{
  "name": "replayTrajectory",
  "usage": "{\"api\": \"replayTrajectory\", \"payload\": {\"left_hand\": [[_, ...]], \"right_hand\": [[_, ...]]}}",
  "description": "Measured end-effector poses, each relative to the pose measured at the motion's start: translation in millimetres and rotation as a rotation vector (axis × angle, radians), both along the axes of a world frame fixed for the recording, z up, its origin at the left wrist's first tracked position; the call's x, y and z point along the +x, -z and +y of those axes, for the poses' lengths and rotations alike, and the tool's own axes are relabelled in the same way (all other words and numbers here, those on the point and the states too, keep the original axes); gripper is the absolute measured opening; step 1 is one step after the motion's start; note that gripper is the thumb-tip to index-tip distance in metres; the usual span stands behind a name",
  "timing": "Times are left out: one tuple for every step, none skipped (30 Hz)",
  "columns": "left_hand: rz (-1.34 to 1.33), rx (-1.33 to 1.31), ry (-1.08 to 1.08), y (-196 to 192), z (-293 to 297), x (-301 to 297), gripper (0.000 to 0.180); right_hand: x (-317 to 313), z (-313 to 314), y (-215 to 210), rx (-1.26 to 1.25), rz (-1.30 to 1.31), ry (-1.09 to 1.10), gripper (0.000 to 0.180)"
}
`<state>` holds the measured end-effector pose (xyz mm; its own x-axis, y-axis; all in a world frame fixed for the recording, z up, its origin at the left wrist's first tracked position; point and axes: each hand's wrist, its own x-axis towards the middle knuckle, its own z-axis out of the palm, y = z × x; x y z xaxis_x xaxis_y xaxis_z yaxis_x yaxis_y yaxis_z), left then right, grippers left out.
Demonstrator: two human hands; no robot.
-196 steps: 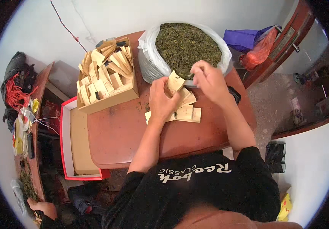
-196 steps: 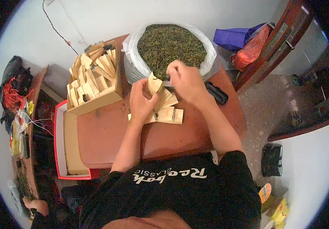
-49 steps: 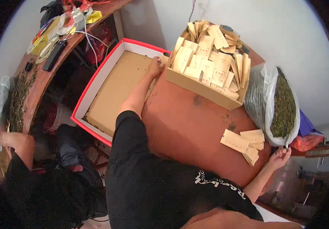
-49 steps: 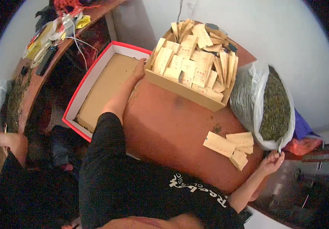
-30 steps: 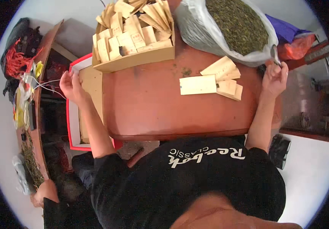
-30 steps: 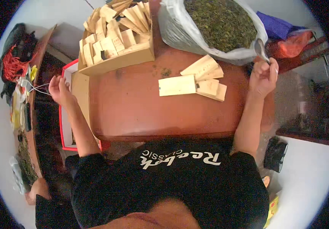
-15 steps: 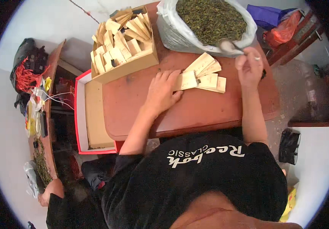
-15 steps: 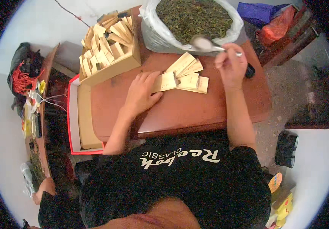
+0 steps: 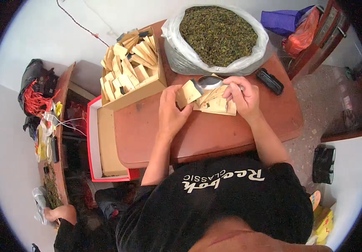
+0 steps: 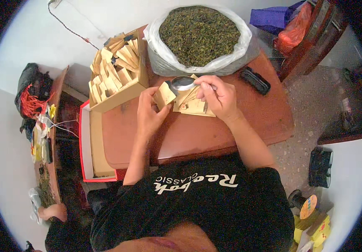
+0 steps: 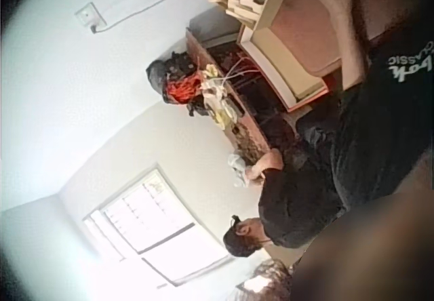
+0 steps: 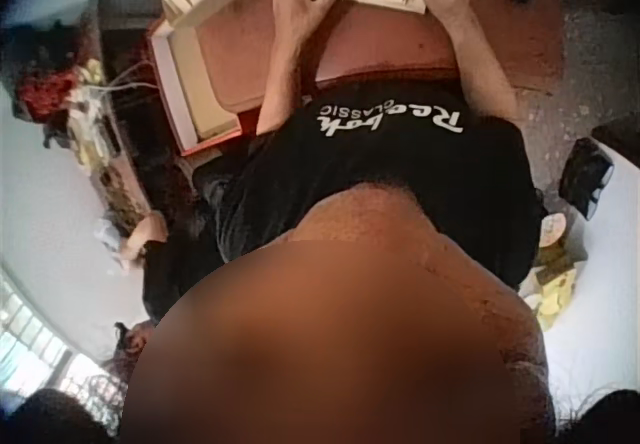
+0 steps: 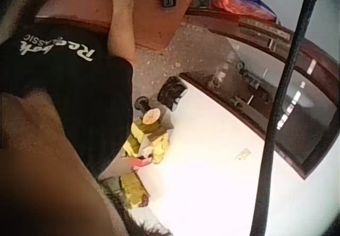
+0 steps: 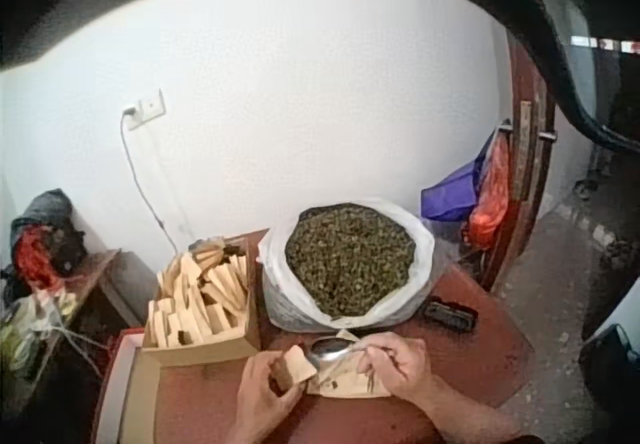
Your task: Scoop dried herbs into small paper sachets using a spoon.
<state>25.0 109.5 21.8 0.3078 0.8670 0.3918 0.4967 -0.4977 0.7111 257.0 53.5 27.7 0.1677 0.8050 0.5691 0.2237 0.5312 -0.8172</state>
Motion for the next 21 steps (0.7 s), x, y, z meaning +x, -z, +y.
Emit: {"api": "replayTrajectory", "payload": {"left_hand": [[0.017,0.035,0.011,-3.9,0.9,4.2,0.056],[0.034,0.07,0.022,-6.6,2.0,7.6,0.056],[0.034,0.075,0.026,-5.7,4.1,10.7,0.056],[0.027,0.085,0.03,-3.0,6.8,13.5,0.056],[0.017,0.093,0.033,-1.7,8.7,17.2,0.056],[0.014,0.098,0.036,-2.9,11.1,21.6,0.056],[-0.005,0.135,0.082,-4.6,14.4,26.3,0.055],[-0.023,0.171,0.122,-6.0,15.5,29.2,0.054],[-0.027,0.177,0.119,-5.2,16.0,32.6,0.054],[-0.056,0.143,0.147,-2.7,16.5,36.6,0.054],[-0.087,0.112,0.177,-1.8,18.0,41.5,0.053],[-0.094,0.12,0.175,-2.9,19.2,45.5,0.053],[-0.114,0.137,0.19,-4.4,20.4,49.1,0.053],[-0.134,0.149,0.209,-5.3,21.8,51.7,0.052],[-0.099,0.185,0.203,-11.9,21.8,54.0,0.05],[-0.104,0.188,0.204,-10.7,21.7,54.2,0.05],[-0.096,0.205,0.189,-8.9,21.9,54.9,0.049],[-0.088,0.222,0.174,-7.7,23.9,56.1,0.048],[-0.095,0.228,0.176,-7.9,28.8,56.9,0.048],[-0.089,0.207,0.155,-5.7,30.2,53.3,0.048],[-0.083,0.185,0.134,-3.7,30.5,50.0,0.048]], "right_hand": [[0.8,-0.5,-0.1,0.021,0.009,0.018,0.019],[1.8,-0.5,-0.5,0.026,0.009,0.022,0.019],[3.0,-0.2,-1.1,0.054,-0.054,0.028,0.019],[3.8,0.2,-1.7,0.082,-0.118,0.033,0.018],[3.6,0.3,-2.1,0.122,-0.165,0.036,0.018],[3.7,0.8,-2.5,0.126,-0.168,0.039,0.018],[3.9,1.6,-3.1,0.09,-0.156,0.017,0.016],[3.0,1.6,-3.6,0.053,-0.143,-0.011,0.015],[2.4,0.1,-4.1,-0.028,-0.057,-0.054,0.016],[2.7,-0.1,-2.9,-0.023,-0.061,-0.056,0.016],[4.7,1.1,-0.6,-0.065,0.034,-0.081,0.018],[6.2,2.2,0.6,-0.107,0.13,-0.106,0.021],[6.9,2.6,0.1,-0.12,0.168,-0.101,0.022],[7.3,2.2,0.5,-0.117,0.163,-0.099,0.022],[7.7,1.9,0.8,-0.094,0.143,-0.072,0.022],[7.5,1.6,1.6,-0.071,0.123,-0.047,0.021],[7.2,2.2,2.7,-0.063,0.116,-0.044,0.021],[6.2,2.9,4.7,-0.015,0.061,-0.007,0.021],[6.6,4.8,4.8,0.031,0.007,0.029,0.021],[6.2,4.0,3.9,0.026,0.006,0.03,0.021],[6.6,3.7,1.7,0.001,0.065,0.028,0.021]]}}
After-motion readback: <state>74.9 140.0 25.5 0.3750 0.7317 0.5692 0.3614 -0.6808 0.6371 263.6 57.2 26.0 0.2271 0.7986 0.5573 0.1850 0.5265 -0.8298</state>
